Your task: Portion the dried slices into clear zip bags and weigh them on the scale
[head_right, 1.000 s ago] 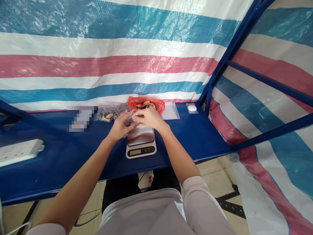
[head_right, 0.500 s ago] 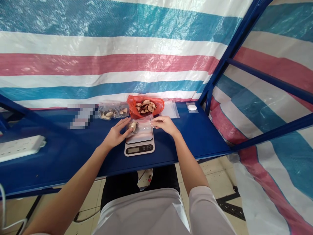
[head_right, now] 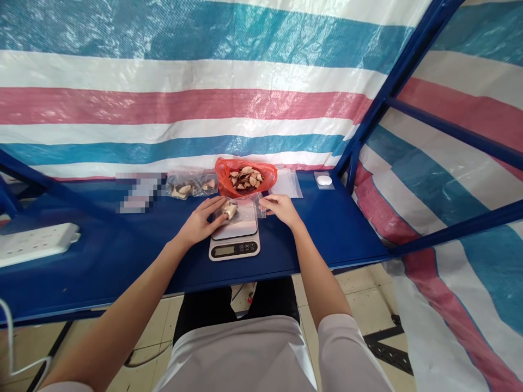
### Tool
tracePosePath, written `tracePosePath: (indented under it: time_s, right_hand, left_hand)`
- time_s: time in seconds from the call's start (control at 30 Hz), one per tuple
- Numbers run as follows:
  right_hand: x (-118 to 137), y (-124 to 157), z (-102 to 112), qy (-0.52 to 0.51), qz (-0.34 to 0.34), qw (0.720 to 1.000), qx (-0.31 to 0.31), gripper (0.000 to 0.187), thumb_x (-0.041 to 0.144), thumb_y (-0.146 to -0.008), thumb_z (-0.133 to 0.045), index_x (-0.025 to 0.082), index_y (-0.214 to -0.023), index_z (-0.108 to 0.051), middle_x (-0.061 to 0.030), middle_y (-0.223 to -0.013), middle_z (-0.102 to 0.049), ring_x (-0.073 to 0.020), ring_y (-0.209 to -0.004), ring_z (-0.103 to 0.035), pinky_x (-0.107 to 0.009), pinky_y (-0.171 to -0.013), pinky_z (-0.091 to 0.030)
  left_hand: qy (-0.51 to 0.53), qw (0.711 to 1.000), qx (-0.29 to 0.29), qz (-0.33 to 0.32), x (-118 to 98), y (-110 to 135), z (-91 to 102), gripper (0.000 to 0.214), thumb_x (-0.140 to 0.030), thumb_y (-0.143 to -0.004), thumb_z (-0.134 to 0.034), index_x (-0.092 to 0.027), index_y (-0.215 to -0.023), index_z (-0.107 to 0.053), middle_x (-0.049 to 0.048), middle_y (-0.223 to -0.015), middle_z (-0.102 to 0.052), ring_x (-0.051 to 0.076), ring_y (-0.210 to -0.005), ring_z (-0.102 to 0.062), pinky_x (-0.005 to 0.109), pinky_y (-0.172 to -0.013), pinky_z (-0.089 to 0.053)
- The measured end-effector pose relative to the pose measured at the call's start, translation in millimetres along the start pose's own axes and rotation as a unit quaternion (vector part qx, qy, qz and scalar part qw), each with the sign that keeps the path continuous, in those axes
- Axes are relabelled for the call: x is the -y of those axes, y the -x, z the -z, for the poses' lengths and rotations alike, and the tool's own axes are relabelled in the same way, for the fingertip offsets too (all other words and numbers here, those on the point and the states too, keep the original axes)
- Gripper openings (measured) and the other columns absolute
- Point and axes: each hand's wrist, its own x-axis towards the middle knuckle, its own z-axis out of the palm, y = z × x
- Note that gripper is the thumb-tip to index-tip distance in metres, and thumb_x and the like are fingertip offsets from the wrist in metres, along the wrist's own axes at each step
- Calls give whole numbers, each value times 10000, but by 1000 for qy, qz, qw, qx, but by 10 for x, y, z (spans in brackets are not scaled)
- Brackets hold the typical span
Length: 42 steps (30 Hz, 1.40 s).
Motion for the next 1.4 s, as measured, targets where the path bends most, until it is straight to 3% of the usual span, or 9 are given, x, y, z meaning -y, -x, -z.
tracePosePath:
  time_s: [0.17, 0.27, 0.33, 0.43, 0.53, 0.63, 0.87, 1.4]
  right_hand:
    - [-94, -15, 143, 23, 18, 999, -46, 481, 625, -748, -749, 172, -910, -757, -93, -900, -792, -226, -868, -753, -301, -687, -601]
    - [-140, 18, 251, 141, 77, 981, -109, 396, 570, -834, -681, 196, -930, -771, -80, -971, -799, -251, -951, -748, -365, -820, -604]
    - [-150, 57, 280, 266, 104, 947, -144, 314, 496, -881, -652, 229, -985, -780, -58, -1047, -796, -260, -996, -741, -394, -898, -583]
    - [-162, 109, 239, 429, 130, 883, -142, 266, 390, -946, -588, 271, -1103, -766, -42, -1211, -759, -262, -1118, -706, -397, -954, -561]
    - [-222, 129, 157, 511, 170, 836, -111, 303, 331, -982, -534, 242, -1182, -743, -65, -1348, -693, -256, -1272, -627, -400, -1078, -491]
    - [-327, 135, 98, 552, 173, 810, -92, 372, 359, -998, -513, 213, -1284, -700, -95, -1474, -599, -288, -1408, -512, -455, -1174, -396]
    - [-454, 156, 35, 582, 114, 803, -66, 473, 385, -1036, -413, 240, -1454, -579, -92, -1589, -473, -310, -1500, -395, -535, -1221, -322]
    - [-456, 151, 25, 592, 88, 799, -54, 510, 417, -1052, -369, 272, -1523, -502, -66, -1631, -401, -301, -1525, -353, -540, -1246, -276]
  left_hand:
    - [-2, 998, -61, 31, 66, 80, 72, 562, -541, -995, -455, -164, -1384, -607, 158, -1431, -618, 295, -1378, -540, 519, -1208, -371]
    - [-24, 994, -92, 53, 172, 117, 123, 544, -527, -1002, -424, -167, -1356, -626, 166, -1404, -631, 304, -1343, -567, 525, -1184, -400]
    - [-52, 993, -91, 56, 251, 125, 144, 534, -513, -997, -421, -169, -1345, -634, 170, -1390, -639, 316, -1333, -574, 541, -1184, -389]
    - [-94, 991, -66, 64, 341, 133, 140, 527, -479, -988, -405, -165, -1340, -640, 171, -1390, -641, 328, -1342, -566, 550, -1189, -370]
    - [-127, 988, -37, 75, 375, 164, 104, 540, -450, -970, -401, -142, -1342, -644, 190, -1409, -626, 354, -1373, -537, 569, -1192, -352]
    - [-149, 986, -19, 78, 369, 210, 65, 538, -438, -957, -424, -159, -1365, -636, 182, -1454, -596, 373, -1417, -490, 598, -1208, -307]
    - [-189, 976, 17, 105, 345, 240, 36, 545, -424, -963, -421, -222, -1439, -592, 121, -1564, -494, 363, -1486, -405, 605, -1231, -253]
    - [-204, 970, 40, 128, 363, 224, 9, 574, -468, -985, -391, -240, -1486, -551, 114, -1599, -440, 387, -1503, -365, 645, -1223, -233]
